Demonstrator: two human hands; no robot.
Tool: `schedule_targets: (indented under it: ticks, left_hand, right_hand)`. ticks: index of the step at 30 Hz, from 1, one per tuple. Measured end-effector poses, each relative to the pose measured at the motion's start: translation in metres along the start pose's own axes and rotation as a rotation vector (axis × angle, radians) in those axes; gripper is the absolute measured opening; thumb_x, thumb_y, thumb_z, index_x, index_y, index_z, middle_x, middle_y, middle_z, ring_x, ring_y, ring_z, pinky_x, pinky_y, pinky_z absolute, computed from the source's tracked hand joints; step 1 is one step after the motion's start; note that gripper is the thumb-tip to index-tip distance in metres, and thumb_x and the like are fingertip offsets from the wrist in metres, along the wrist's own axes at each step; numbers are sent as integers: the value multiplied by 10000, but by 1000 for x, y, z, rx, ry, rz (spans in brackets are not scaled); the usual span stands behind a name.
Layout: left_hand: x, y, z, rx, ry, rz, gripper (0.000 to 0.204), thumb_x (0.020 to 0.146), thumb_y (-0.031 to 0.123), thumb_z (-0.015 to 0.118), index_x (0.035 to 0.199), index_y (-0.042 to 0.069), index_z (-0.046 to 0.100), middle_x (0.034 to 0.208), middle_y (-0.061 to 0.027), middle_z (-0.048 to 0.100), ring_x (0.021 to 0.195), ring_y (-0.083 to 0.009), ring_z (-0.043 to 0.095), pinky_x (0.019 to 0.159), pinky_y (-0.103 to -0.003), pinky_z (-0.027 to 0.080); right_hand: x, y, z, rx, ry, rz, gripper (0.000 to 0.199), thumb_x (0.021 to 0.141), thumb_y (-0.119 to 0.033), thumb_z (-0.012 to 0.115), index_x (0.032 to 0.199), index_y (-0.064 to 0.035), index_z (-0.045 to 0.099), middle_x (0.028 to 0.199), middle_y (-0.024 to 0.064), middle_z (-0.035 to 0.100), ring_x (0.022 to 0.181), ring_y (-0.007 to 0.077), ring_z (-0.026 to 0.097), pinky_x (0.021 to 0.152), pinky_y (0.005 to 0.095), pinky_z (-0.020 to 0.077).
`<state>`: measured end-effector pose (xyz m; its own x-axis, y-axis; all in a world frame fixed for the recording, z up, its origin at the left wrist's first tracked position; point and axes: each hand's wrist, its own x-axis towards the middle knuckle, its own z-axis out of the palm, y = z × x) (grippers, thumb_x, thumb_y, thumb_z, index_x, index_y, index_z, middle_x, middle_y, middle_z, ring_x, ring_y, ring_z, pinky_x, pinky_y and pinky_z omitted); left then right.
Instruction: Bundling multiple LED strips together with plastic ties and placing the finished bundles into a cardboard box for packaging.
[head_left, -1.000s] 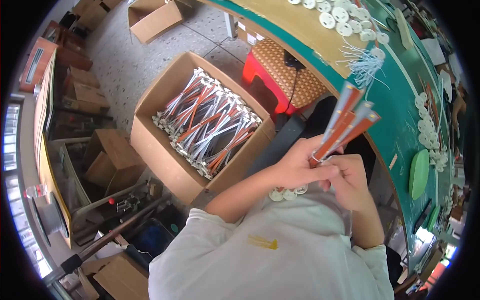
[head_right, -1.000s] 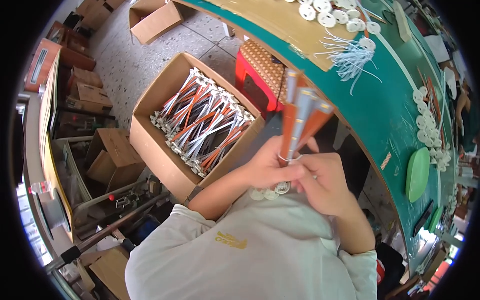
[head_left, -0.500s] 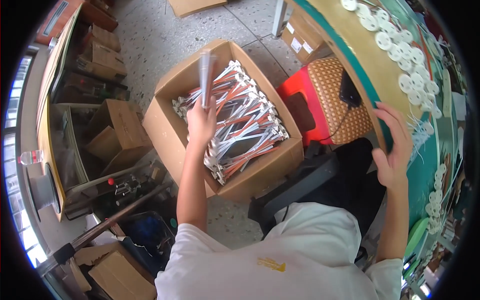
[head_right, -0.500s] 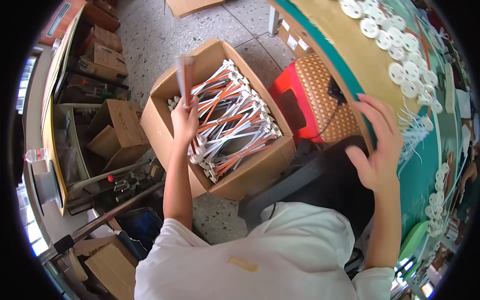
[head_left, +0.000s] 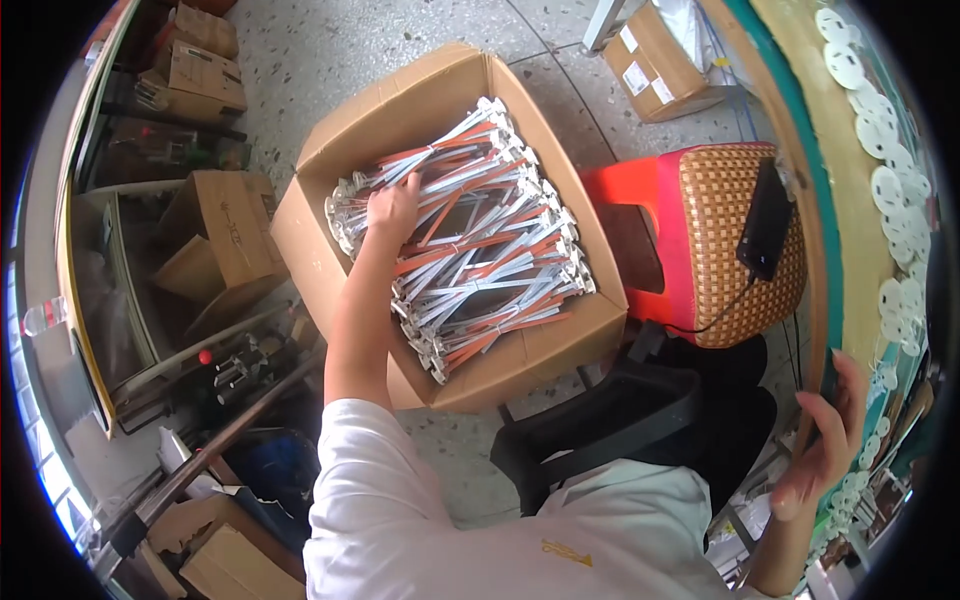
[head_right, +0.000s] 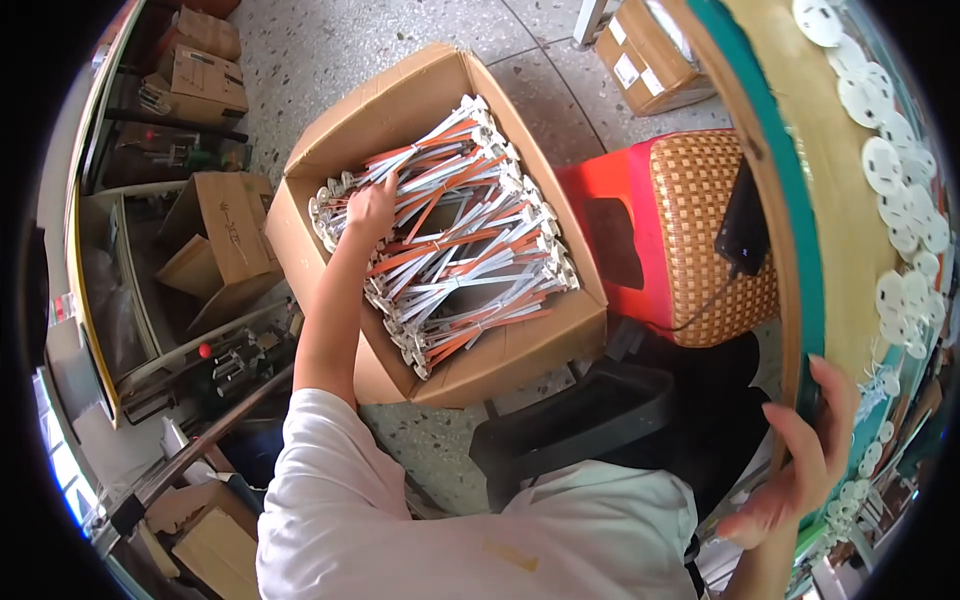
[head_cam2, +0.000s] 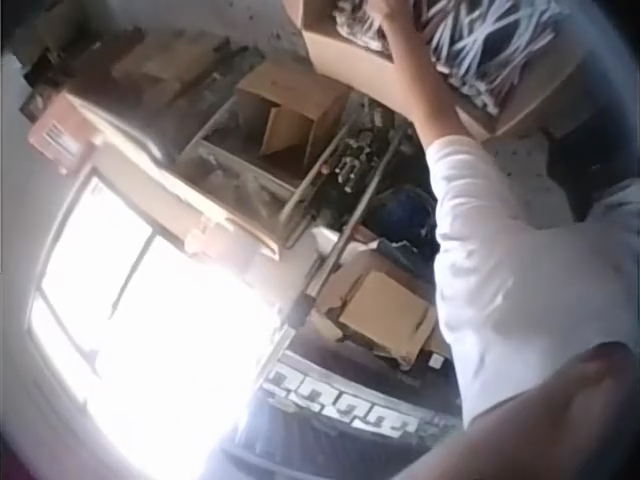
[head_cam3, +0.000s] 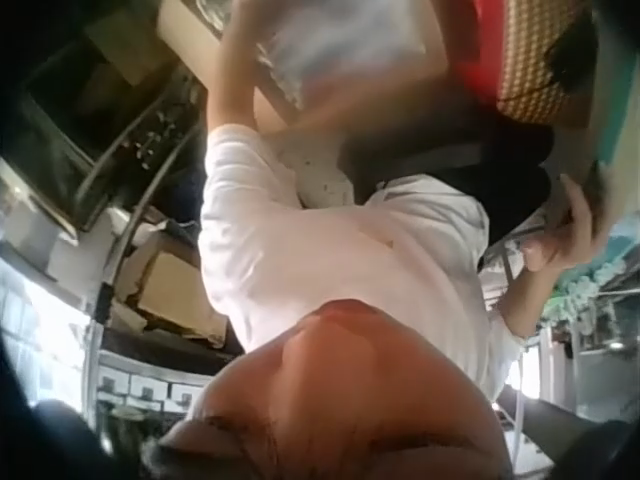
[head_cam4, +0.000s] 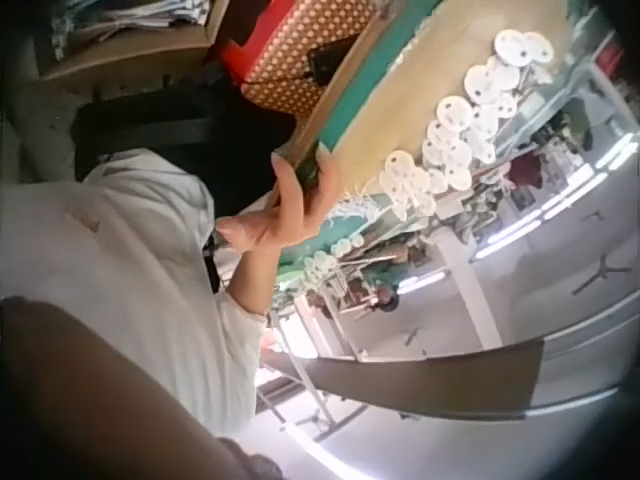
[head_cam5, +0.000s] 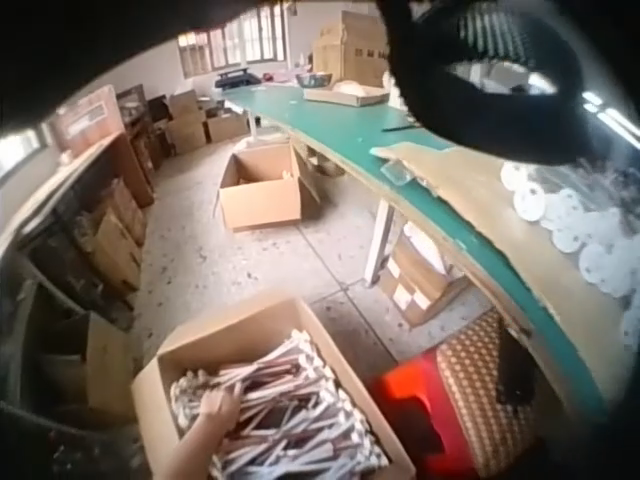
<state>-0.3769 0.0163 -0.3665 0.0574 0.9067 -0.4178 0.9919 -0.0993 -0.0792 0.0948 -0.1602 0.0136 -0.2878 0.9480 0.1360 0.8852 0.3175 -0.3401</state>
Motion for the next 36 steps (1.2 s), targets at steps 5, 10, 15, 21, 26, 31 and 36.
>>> schedule_targets:
  ticks: [5,10,15,21,26,31,36]
  left_hand:
    - [-3,6,21,-31,-130,1,287,922,166,485,1207,134,465,1105,-167,654,1026,-305,654,867,-465,508]
    - [-8,-4,9,145,-321,-81,482,859,247,635,1312,201,479,1304,-56,560,1273,-237,472,1075,-521,331]
    - [-10,-27,13,204,-258,-59,715,631,377,850,1230,192,507,1248,-61,578,1250,-225,490,1070,-404,363]
    - [-15,-32,26,261,-162,-25,655,650,361,836,1193,174,523,1187,-66,619,1208,-234,534,1051,-415,371]
    - [-22,-32,15,199,-152,-23,572,716,326,777,1196,157,516,1185,-78,621,1199,-241,544,1060,-437,359]
    - [-19,-34,22,166,-210,-92,638,818,329,665,1380,155,418,1272,-96,570,1241,-254,503,1087,-443,326]
    - [-24,-19,35,211,-76,-151,647,866,300,593,1445,146,350,1341,-110,516,1302,-275,421,1106,-429,278]
  right_hand:
    - [-3,3,-2,51,6,32,941,753,-843,452,1042,39,609,1332,345,433,1245,452,453,1078,510,299]
    - [-5,4,-2,38,-11,47,888,766,-822,467,1018,18,606,1363,333,403,1258,449,441,1081,511,297]
    - [-7,2,-1,52,13,77,836,775,-800,487,988,-1,606,1371,319,399,1283,439,418,1084,514,295]
    - [-1,-5,0,33,-16,98,821,778,-787,497,995,-3,607,1381,307,396,1296,437,406,1094,514,288]
    - [-1,-6,1,32,18,114,828,786,-795,483,1012,-9,607,1388,300,393,1304,435,400,1093,526,295]
    - [1,-6,0,-8,-17,98,849,781,-816,466,1031,-15,602,1389,290,397,1303,433,402,1088,533,305]
    - [-2,-8,1,-20,-1,129,858,761,-826,481,1019,-17,605,1393,281,389,1293,428,409,1089,520,306]
